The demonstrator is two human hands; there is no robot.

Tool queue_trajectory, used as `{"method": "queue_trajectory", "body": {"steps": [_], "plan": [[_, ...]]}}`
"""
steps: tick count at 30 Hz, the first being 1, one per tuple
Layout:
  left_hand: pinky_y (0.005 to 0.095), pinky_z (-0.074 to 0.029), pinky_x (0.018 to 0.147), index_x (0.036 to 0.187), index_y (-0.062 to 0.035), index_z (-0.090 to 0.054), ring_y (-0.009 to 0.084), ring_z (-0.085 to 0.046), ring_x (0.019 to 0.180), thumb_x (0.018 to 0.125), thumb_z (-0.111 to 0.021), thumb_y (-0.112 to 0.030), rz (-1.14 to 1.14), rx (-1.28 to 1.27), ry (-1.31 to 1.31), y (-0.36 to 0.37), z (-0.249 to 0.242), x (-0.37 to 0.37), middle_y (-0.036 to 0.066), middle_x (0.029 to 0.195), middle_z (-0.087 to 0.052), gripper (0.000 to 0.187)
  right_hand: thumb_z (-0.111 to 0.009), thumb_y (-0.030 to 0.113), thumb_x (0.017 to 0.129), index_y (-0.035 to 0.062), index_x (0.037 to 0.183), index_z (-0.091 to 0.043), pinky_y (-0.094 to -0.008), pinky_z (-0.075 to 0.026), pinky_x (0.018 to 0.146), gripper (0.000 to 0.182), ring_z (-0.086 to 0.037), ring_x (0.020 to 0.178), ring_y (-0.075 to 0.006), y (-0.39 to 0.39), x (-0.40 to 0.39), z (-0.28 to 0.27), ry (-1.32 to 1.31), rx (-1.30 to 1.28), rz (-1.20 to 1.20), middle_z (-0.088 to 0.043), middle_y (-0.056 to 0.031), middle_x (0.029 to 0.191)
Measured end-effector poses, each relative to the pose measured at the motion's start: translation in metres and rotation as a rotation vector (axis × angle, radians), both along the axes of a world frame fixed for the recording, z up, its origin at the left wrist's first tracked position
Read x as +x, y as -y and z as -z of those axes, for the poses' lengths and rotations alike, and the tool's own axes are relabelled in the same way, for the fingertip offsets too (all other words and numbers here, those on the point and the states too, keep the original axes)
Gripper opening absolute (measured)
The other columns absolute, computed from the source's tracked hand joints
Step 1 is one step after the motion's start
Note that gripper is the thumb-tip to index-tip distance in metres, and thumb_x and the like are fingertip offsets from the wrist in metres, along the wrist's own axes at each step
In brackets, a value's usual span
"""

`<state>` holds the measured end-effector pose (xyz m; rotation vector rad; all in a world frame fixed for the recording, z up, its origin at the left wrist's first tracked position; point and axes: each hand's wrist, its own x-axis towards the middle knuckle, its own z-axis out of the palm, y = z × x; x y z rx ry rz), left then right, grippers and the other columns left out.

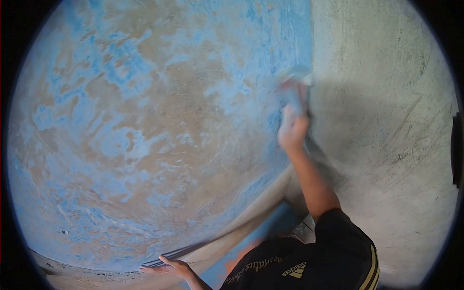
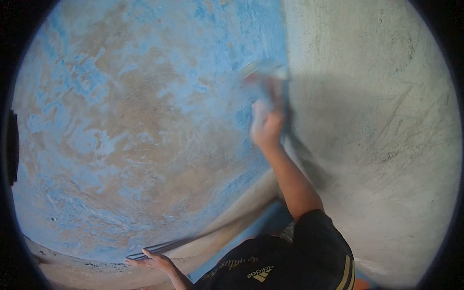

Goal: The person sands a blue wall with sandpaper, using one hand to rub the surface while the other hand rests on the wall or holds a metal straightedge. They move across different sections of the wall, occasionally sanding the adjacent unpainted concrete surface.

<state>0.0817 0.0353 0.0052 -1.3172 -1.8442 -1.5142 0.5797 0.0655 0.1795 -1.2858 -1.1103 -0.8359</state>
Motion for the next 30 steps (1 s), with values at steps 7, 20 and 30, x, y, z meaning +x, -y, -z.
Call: {"method": "queue_trajectory", "body": {"steps": [7, 20, 30], "plan": [[0.0592, -0.014, 0.123, 0.163, -0.0029, -0.016, 0.0441, -0.008, 0.156, 0.106, -0.048, -0.050, -0.040, -0.028, -0.011, -0.001, -0.004, 0.005, 0.028, 0.168, -0.006, 0.080, -0.049, 0.007, 0.102, 0.0004, 0.094, -0.068, -0.0372, -0.040, 0.057, 0.022, -0.054, 0.069, -0.0160, -0.028, 0.035, -0.001, 0.240, 0.188, -0.037, -0.069, -0.0103, 0.100], [0.0587, -0.013, 0.123, 0.162, -0.0014, -0.013, 0.0422, -0.011, 0.155, 0.105, -0.052, -0.045, -0.046, 0.024, -0.082, 0.017, -0.022, -0.016, 0.027, 0.167, -0.008, 0.081, -0.061, 0.015, 0.100, -0.0037, 0.118, -0.068, -0.0411, -0.047, 0.086, 0.027, -0.062, 0.101, -0.0334, -0.019, -0.018, 0.006, 0.110, 0.469, -0.034, -0.069, -0.0210, 0.116], [0.0585, -0.015, 0.122, 0.162, 0.0001, -0.012, 0.0413, -0.012, 0.154, 0.108, -0.047, -0.045, -0.157, 0.033, -0.042, 0.039, -0.030, -0.127, 0.026, 0.167, -0.009, 0.078, -0.049, 0.023, 0.105, 0.0053, 0.150, -0.050, -0.0466, -0.036, 0.113, 0.049, -0.048, 0.132, -0.0428, -0.031, -0.129, -0.047, 0.052, 0.251, -0.078, -0.046, -0.0202, 0.156]]}}
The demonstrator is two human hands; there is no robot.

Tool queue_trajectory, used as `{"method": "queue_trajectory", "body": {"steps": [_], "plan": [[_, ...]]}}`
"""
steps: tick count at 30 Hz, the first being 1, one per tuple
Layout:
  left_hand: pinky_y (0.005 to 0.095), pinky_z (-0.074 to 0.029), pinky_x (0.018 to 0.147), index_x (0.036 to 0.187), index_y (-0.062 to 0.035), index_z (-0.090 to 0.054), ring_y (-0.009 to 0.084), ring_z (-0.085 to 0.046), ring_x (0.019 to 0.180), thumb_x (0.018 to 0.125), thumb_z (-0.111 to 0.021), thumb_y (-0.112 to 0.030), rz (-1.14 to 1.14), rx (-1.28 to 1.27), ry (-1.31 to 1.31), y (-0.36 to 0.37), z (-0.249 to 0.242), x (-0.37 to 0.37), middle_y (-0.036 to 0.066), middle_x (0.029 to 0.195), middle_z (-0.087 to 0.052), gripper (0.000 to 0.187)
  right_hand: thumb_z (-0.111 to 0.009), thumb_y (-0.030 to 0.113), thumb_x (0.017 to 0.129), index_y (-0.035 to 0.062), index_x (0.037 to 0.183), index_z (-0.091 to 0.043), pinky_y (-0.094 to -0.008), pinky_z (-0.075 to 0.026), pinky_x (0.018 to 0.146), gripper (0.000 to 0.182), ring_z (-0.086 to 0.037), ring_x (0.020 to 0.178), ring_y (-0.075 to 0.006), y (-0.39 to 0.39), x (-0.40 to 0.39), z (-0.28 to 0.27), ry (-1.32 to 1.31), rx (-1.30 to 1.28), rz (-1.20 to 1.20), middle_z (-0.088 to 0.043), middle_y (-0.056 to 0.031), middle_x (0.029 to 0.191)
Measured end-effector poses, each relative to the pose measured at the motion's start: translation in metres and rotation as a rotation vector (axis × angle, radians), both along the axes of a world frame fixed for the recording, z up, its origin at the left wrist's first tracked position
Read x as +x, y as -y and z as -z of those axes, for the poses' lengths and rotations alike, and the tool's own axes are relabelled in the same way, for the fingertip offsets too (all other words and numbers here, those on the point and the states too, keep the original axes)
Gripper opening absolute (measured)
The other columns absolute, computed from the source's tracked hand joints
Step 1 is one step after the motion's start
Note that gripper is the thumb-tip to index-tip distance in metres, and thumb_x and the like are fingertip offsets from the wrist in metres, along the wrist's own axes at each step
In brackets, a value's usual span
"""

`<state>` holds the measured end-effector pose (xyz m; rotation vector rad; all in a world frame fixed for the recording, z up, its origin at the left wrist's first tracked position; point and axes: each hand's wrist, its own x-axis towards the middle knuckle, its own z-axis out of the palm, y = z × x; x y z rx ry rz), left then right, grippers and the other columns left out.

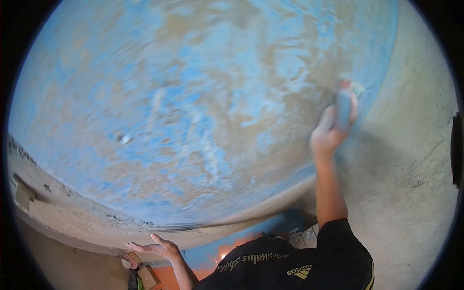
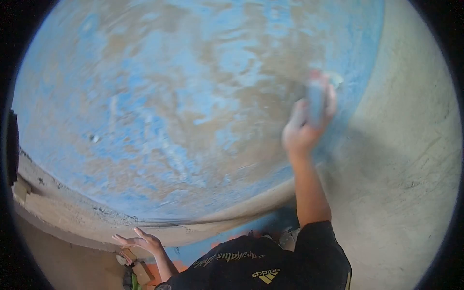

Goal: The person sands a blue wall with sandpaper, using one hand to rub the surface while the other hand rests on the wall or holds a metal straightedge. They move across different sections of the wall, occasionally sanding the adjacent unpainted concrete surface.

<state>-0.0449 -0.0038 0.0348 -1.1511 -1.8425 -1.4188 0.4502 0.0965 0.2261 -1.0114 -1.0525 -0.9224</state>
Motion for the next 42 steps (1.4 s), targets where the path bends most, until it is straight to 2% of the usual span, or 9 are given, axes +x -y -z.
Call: {"method": "queue_trajectory", "body": {"steps": [4, 7, 11, 16, 20, 28, 32, 39, 42], "plan": [[0.0593, -0.017, 0.122, 0.162, -0.0014, -0.010, 0.0423, -0.013, 0.154, 0.108, -0.046, -0.045, -0.042, 0.023, 0.010, -0.001, 0.003, -0.051, 0.026, 0.167, -0.008, 0.078, -0.044, 0.016, 0.105, 0.0041, 0.155, -0.042, -0.0481, -0.037, 0.115, 0.052, -0.044, 0.140, -0.0427, 0.019, -0.056, -0.009, 0.354, -0.137, 0.210, -0.040, -0.0173, 0.161], [0.0616, -0.020, 0.121, 0.162, -0.0032, -0.008, 0.0439, -0.012, 0.154, 0.108, -0.047, -0.044, -0.037, 0.018, 0.021, 0.004, 0.005, -0.077, 0.025, 0.167, -0.006, 0.078, -0.047, 0.019, 0.102, 0.0025, 0.153, -0.045, -0.0477, -0.042, 0.111, 0.053, -0.044, 0.144, -0.0378, 0.007, -0.081, -0.022, -0.266, -0.025, -0.087, -0.040, -0.0134, 0.162], [0.0626, -0.020, 0.120, 0.161, -0.0021, -0.008, 0.0446, -0.013, 0.154, 0.107, -0.047, -0.045, 0.001, 0.004, 0.022, 0.007, 0.008, -0.105, 0.027, 0.167, -0.006, 0.080, -0.044, 0.023, 0.105, -0.0003, 0.138, -0.060, -0.0507, -0.047, 0.104, 0.043, -0.050, 0.140, -0.0359, 0.035, -0.173, -0.019, 0.622, -0.159, -0.170, -0.056, -0.0162, 0.149], [0.0619, -0.020, 0.120, 0.162, -0.0011, -0.008, 0.0450, -0.015, 0.153, 0.108, -0.047, -0.045, 0.035, -0.035, 0.038, 0.011, 0.026, -0.137, 0.027, 0.166, -0.008, 0.080, -0.046, 0.019, 0.101, 0.0105, 0.119, -0.072, -0.0556, -0.040, 0.107, 0.033, -0.055, 0.134, -0.0345, 0.013, -0.193, -0.053, 0.180, -0.011, -0.153, -0.069, -0.0099, 0.133], [0.0647, -0.020, 0.118, 0.161, -0.0017, -0.008, 0.0470, -0.013, 0.153, 0.106, -0.048, -0.047, 0.112, -0.092, 0.056, 0.011, 0.037, -0.159, 0.029, 0.166, -0.006, 0.082, -0.051, 0.010, 0.096, 0.0083, 0.123, -0.071, -0.0574, -0.036, 0.110, 0.033, -0.052, 0.136, -0.0359, 0.024, -0.237, -0.035, 0.671, -0.043, -0.120, -0.068, -0.0103, 0.134], [0.0653, -0.020, 0.118, 0.161, -0.0015, -0.017, 0.0480, -0.014, 0.153, 0.106, -0.048, -0.049, 0.123, -0.110, 0.060, 0.005, 0.020, -0.184, 0.028, 0.167, -0.008, 0.079, -0.058, 0.009, 0.090, 0.0045, 0.105, -0.070, -0.0626, -0.027, 0.114, 0.020, -0.052, 0.138, -0.0381, 0.032, -0.279, -0.018, 0.621, -0.142, -0.239, -0.071, -0.0161, 0.126], [0.0653, -0.017, 0.119, 0.162, -0.0016, -0.016, 0.0484, -0.012, 0.154, 0.106, -0.047, -0.051, 0.152, -0.154, 0.039, -0.004, 0.019, -0.193, 0.028, 0.168, -0.005, 0.081, -0.059, 0.013, 0.091, 0.0069, 0.092, -0.069, -0.0547, -0.030, 0.114, 0.012, -0.057, 0.134, -0.0377, 0.026, -0.255, -0.043, 0.290, -0.037, -0.070, -0.072, -0.0133, 0.126], [0.0657, -0.017, 0.119, 0.162, -0.0005, -0.016, 0.0488, -0.009, 0.154, 0.106, -0.046, -0.052, 0.143, -0.173, 0.066, -0.011, 0.021, -0.181, 0.029, 0.168, -0.002, 0.081, -0.056, 0.008, 0.091, 0.0031, 0.102, -0.073, -0.0507, -0.032, 0.116, 0.021, -0.054, 0.135, -0.0343, 0.057, -0.299, -0.036, 0.547, -0.257, -0.046, -0.071, -0.0109, 0.128], [0.0657, -0.016, 0.119, 0.161, 0.0003, -0.014, 0.0490, -0.010, 0.154, 0.106, -0.045, -0.052, 0.162, -0.144, 0.042, -0.014, 0.023, -0.185, 0.029, 0.168, -0.002, 0.083, -0.059, 0.012, 0.091, 0.0076, 0.113, -0.074, -0.0495, -0.033, 0.115, 0.027, -0.054, 0.135, -0.0291, 0.026, -0.263, -0.051, 0.202, -0.059, -0.100, -0.071, -0.0076, 0.129]]}}
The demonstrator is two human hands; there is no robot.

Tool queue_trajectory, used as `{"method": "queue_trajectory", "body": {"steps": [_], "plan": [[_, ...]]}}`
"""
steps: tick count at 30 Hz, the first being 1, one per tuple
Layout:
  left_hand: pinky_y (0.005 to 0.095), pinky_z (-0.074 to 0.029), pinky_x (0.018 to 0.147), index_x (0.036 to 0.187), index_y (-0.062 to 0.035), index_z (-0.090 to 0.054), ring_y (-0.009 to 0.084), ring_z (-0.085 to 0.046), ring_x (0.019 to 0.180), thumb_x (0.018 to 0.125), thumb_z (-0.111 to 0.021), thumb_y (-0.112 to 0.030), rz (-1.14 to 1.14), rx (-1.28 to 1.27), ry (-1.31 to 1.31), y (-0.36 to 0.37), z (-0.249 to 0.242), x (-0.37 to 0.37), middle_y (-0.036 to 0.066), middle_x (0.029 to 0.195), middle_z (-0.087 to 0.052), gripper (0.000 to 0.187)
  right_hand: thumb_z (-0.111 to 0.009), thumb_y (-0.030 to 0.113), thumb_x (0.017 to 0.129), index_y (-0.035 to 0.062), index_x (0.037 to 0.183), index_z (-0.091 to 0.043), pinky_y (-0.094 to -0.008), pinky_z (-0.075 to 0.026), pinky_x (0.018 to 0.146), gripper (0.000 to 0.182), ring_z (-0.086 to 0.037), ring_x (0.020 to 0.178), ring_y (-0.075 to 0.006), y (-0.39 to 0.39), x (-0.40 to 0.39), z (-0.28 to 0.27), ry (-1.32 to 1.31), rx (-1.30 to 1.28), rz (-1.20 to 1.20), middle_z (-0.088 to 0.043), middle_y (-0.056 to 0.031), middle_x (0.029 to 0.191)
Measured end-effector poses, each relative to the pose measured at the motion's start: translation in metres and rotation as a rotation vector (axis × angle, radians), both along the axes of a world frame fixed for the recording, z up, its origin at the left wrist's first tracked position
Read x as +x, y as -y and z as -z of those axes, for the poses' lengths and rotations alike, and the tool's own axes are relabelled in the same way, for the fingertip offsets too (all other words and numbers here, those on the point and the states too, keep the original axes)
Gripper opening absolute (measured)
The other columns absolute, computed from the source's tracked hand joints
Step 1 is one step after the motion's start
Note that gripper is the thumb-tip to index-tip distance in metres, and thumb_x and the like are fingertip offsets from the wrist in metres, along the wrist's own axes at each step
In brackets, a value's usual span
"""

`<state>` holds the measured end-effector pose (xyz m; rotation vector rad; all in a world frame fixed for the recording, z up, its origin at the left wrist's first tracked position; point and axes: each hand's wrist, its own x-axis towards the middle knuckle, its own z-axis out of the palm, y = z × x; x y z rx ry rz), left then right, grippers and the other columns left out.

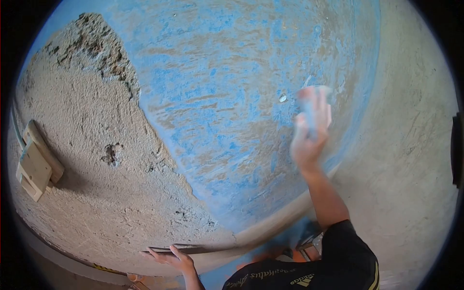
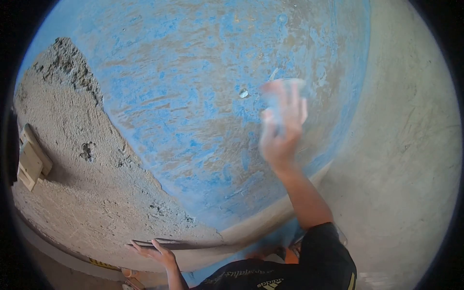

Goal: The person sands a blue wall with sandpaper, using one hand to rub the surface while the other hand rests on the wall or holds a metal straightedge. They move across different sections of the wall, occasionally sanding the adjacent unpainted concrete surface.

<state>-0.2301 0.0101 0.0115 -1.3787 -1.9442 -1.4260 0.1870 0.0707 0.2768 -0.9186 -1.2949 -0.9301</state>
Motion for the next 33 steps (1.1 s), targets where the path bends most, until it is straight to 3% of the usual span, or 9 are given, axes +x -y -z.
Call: {"method": "queue_trajectory", "body": {"steps": [3, 6, 8, 10, 16, 20, 25, 30, 33], "plan": [[0.0660, -0.016, 0.119, 0.162, 0.0004, -0.013, 0.0489, -0.009, 0.154, 0.105, -0.045, -0.053, 0.015, -0.042, 0.049, 0.006, -0.006, 0.005, 0.029, 0.168, -0.001, 0.084, -0.060, 0.014, 0.091, 0.0091, 0.120, -0.073, -0.0493, -0.033, 0.115, 0.031, -0.052, 0.137, -0.0292, 0.016, -0.018, -0.009, -0.043, -0.162, -0.207, -0.069, -0.0072, 0.131], [0.0655, -0.015, 0.119, 0.161, 0.0008, -0.015, 0.0490, -0.009, 0.154, 0.105, -0.045, -0.055, -0.006, -0.023, 0.012, 0.002, -0.001, 0.004, 0.029, 0.168, -0.001, 0.085, -0.060, 0.015, 0.090, 0.0104, 0.120, -0.072, -0.0493, -0.033, 0.115, 0.033, -0.051, 0.138, -0.0299, 0.032, -0.042, 0.008, 0.401, -0.206, -0.112, -0.066, -0.0085, 0.135], [0.0652, -0.015, 0.120, 0.161, 0.0008, -0.016, 0.0489, -0.008, 0.154, 0.105, -0.045, -0.055, 0.008, 0.001, -0.010, 0.000, 0.004, -0.001, 0.029, 0.168, -0.002, 0.085, -0.061, 0.016, 0.089, 0.0129, 0.122, -0.072, -0.0487, -0.033, 0.115, 0.035, -0.050, 0.139, -0.0294, 0.018, -0.036, 0.010, 0.276, -0.105, -0.055, -0.065, -0.0082, 0.138], [0.0649, -0.015, 0.120, 0.161, 0.0008, -0.016, 0.0488, -0.008, 0.155, 0.105, -0.046, -0.055, 0.027, -0.006, 0.002, 0.005, 0.004, -0.002, 0.029, 0.168, -0.002, 0.085, -0.062, 0.017, 0.089, 0.0173, 0.124, -0.072, -0.0477, -0.034, 0.114, 0.036, -0.048, 0.141, -0.0283, 0.001, -0.011, -0.007, -0.145, -0.009, -0.030, -0.064, -0.0073, 0.141], [0.0641, -0.013, 0.121, 0.162, -0.0008, -0.018, 0.0477, -0.008, 0.155, 0.105, -0.048, -0.052, 0.092, -0.003, 0.018, 0.013, -0.006, 0.001, 0.028, 0.168, -0.002, 0.083, -0.058, 0.007, 0.085, 0.0136, 0.113, -0.074, -0.0442, -0.043, 0.090, 0.033, -0.061, 0.113, -0.0239, 0.025, -0.076, 0.013, 0.618, -0.152, -0.221, -0.069, -0.0060, 0.122], [0.0624, -0.013, 0.122, 0.162, -0.0018, -0.019, 0.0465, -0.009, 0.155, 0.105, -0.048, -0.053, 0.102, -0.007, 0.012, 0.016, -0.008, -0.002, 0.027, 0.169, -0.003, 0.082, -0.062, 0.008, 0.085, 0.0173, 0.110, -0.075, -0.0386, -0.043, 0.086, 0.030, -0.065, 0.108, -0.0203, 0.004, -0.029, -0.034, 0.216, -0.070, -0.296, -0.071, -0.0023, 0.119], [0.0629, -0.014, 0.122, 0.161, -0.0012, -0.019, 0.0471, -0.009, 0.155, 0.105, -0.048, -0.051, 0.106, -0.004, 0.029, 0.017, -0.010, 0.003, 0.029, 0.168, -0.004, 0.080, -0.064, 0.003, 0.083, 0.0169, 0.114, -0.075, -0.0363, -0.043, 0.091, 0.035, -0.062, 0.124, -0.0243, 0.024, -0.083, 0.008, 0.694, -0.145, -0.276, -0.070, -0.0045, 0.128], [0.0633, -0.014, 0.122, 0.161, -0.0011, -0.019, 0.0474, -0.010, 0.155, 0.105, -0.048, -0.052, 0.123, 0.012, 0.054, 0.018, -0.002, 0.003, 0.029, 0.168, -0.005, 0.081, -0.064, 0.008, 0.087, 0.0203, 0.118, -0.074, -0.0468, -0.042, 0.095, 0.034, -0.053, 0.137, -0.0246, 0.011, -0.048, -0.012, 0.350, -0.183, -0.071, -0.065, -0.0036, 0.137], [0.0635, -0.015, 0.122, 0.161, -0.0017, -0.019, 0.0473, -0.011, 0.155, 0.105, -0.048, -0.052, 0.138, -0.004, 0.074, 0.022, 0.002, 0.018, 0.029, 0.168, -0.006, 0.081, -0.068, 0.009, 0.085, 0.0193, 0.121, -0.072, -0.0529, -0.039, 0.097, 0.038, -0.052, 0.139, -0.0245, 0.015, -0.063, 0.029, 0.594, -0.229, -0.222, -0.064, -0.0041, 0.139]]}}
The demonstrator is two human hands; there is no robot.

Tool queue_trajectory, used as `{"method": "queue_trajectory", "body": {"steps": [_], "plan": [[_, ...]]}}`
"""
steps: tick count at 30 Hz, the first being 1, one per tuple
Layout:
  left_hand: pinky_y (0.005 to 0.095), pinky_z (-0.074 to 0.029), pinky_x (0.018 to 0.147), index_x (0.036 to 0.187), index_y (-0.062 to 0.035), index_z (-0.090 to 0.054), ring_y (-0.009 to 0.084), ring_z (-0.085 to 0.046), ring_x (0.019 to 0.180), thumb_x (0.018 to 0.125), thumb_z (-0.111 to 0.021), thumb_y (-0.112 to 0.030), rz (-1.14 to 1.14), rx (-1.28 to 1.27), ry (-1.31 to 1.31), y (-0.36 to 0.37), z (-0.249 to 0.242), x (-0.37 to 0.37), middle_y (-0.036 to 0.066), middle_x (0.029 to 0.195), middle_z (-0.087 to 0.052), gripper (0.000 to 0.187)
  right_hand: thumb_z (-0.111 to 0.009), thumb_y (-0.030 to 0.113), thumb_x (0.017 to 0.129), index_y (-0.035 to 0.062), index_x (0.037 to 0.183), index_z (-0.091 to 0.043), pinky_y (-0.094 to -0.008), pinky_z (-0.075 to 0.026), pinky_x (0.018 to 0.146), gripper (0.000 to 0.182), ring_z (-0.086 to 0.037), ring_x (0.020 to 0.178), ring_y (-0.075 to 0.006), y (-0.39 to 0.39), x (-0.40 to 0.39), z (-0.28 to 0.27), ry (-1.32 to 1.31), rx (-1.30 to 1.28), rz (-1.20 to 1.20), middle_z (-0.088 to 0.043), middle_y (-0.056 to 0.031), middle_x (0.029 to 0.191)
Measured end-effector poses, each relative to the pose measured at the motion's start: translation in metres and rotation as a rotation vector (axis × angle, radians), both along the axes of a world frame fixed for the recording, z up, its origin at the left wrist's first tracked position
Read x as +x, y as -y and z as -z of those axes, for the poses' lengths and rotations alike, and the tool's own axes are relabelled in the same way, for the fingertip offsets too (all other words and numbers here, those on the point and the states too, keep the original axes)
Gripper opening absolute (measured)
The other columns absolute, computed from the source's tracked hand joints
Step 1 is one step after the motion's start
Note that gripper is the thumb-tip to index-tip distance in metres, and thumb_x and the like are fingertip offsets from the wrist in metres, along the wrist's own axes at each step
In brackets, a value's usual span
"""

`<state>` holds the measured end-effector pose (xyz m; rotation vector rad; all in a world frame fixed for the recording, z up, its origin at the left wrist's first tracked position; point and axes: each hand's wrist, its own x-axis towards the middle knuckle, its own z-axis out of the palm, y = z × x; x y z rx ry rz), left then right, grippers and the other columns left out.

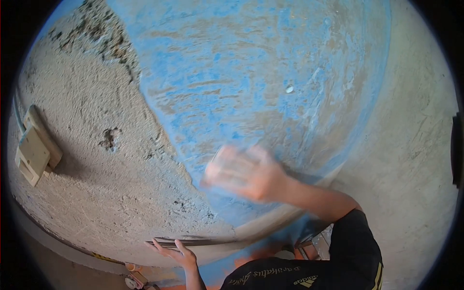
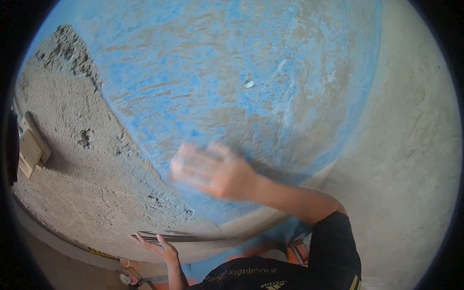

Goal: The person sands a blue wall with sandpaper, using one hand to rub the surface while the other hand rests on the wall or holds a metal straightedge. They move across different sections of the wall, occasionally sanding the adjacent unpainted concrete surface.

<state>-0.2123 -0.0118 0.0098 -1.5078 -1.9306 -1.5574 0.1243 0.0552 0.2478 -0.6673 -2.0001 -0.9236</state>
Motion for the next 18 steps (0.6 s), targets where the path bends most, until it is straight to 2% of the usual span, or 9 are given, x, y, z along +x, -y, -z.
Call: {"method": "queue_trajectory", "body": {"steps": [3, 5, 7, 9, 13, 16, 18], "plan": [[0.0653, -0.017, 0.120, 0.162, -0.0045, -0.017, 0.0480, -0.010, 0.155, 0.106, -0.047, -0.051, 0.008, -0.020, -0.034, 0.003, 0.001, 0.019, 0.027, 0.168, -0.004, 0.080, -0.070, 0.009, 0.082, 0.0173, 0.124, -0.071, -0.0573, -0.035, 0.104, 0.043, -0.051, 0.140, -0.0252, 0.000, 0.025, 0.007, 0.131, 0.047, -0.032, -0.061, -0.0070, 0.142], [0.0669, -0.018, 0.119, 0.163, -0.0065, -0.014, 0.0480, -0.010, 0.155, 0.106, -0.046, -0.050, -0.005, -0.050, -0.033, 0.008, 0.003, 0.024, 0.026, 0.168, -0.003, 0.079, -0.067, 0.015, 0.087, 0.0211, 0.127, -0.070, -0.0581, -0.028, 0.110, 0.041, -0.050, 0.141, -0.0260, -0.009, 0.062, -0.006, -0.165, 0.086, 0.106, -0.059, -0.0052, 0.146], [0.0683, -0.019, 0.119, 0.164, -0.0081, -0.013, 0.0473, -0.010, 0.154, 0.107, -0.045, -0.050, -0.022, -0.080, 0.013, 0.011, 0.007, 0.039, 0.025, 0.168, -0.002, 0.078, -0.066, 0.020, 0.090, 0.0252, 0.127, -0.071, -0.0580, -0.021, 0.115, 0.038, -0.048, 0.143, -0.0268, -0.014, 0.076, -0.007, -0.465, 0.121, 0.117, -0.059, -0.0036, 0.146], [0.0697, -0.019, 0.118, 0.164, -0.0087, -0.011, 0.0470, -0.009, 0.155, 0.107, -0.045, -0.050, -0.022, -0.117, 0.011, 0.012, 0.005, 0.055, 0.024, 0.169, -0.001, 0.078, -0.067, 0.029, 0.091, 0.0289, 0.125, -0.074, -0.0563, -0.017, 0.119, 0.035, -0.041, 0.148, -0.0302, 0.007, 0.078, 0.001, -0.342, -0.012, 0.201, -0.061, -0.0028, 0.144], [0.0716, -0.019, 0.117, 0.164, -0.0099, -0.010, 0.0465, -0.008, 0.155, 0.107, -0.045, -0.050, 0.038, -0.066, -0.031, 0.002, 0.005, 0.082, 0.023, 0.169, 0.001, 0.078, -0.064, 0.024, 0.093, 0.0252, 0.129, -0.073, -0.0550, -0.020, 0.120, 0.037, -0.040, 0.148, -0.0323, 0.002, 0.141, 0.003, -0.227, 0.083, 0.296, -0.060, -0.0064, 0.145], [0.0711, -0.019, 0.117, 0.163, -0.0103, -0.011, 0.0472, -0.008, 0.154, 0.107, -0.045, -0.050, 0.026, -0.012, -0.022, -0.003, -0.003, 0.110, 0.024, 0.168, -0.001, 0.077, -0.063, 0.019, 0.094, 0.0216, 0.128, -0.072, -0.0530, -0.029, 0.117, 0.035, -0.045, 0.145, -0.0298, 0.003, 0.192, 0.001, -0.679, 0.067, 0.263, -0.061, -0.0033, 0.144], [0.0698, -0.019, 0.118, 0.163, -0.0093, -0.011, 0.0475, -0.008, 0.155, 0.107, -0.045, -0.049, 0.011, 0.011, -0.063, -0.006, -0.007, 0.128, 0.025, 0.168, -0.001, 0.076, -0.063, 0.018, 0.095, 0.0189, 0.128, -0.072, -0.0532, -0.032, 0.116, 0.034, -0.046, 0.144, -0.0294, 0.008, 0.212, -0.002, -0.576, -0.019, 0.235, -0.062, -0.0027, 0.144]]}}
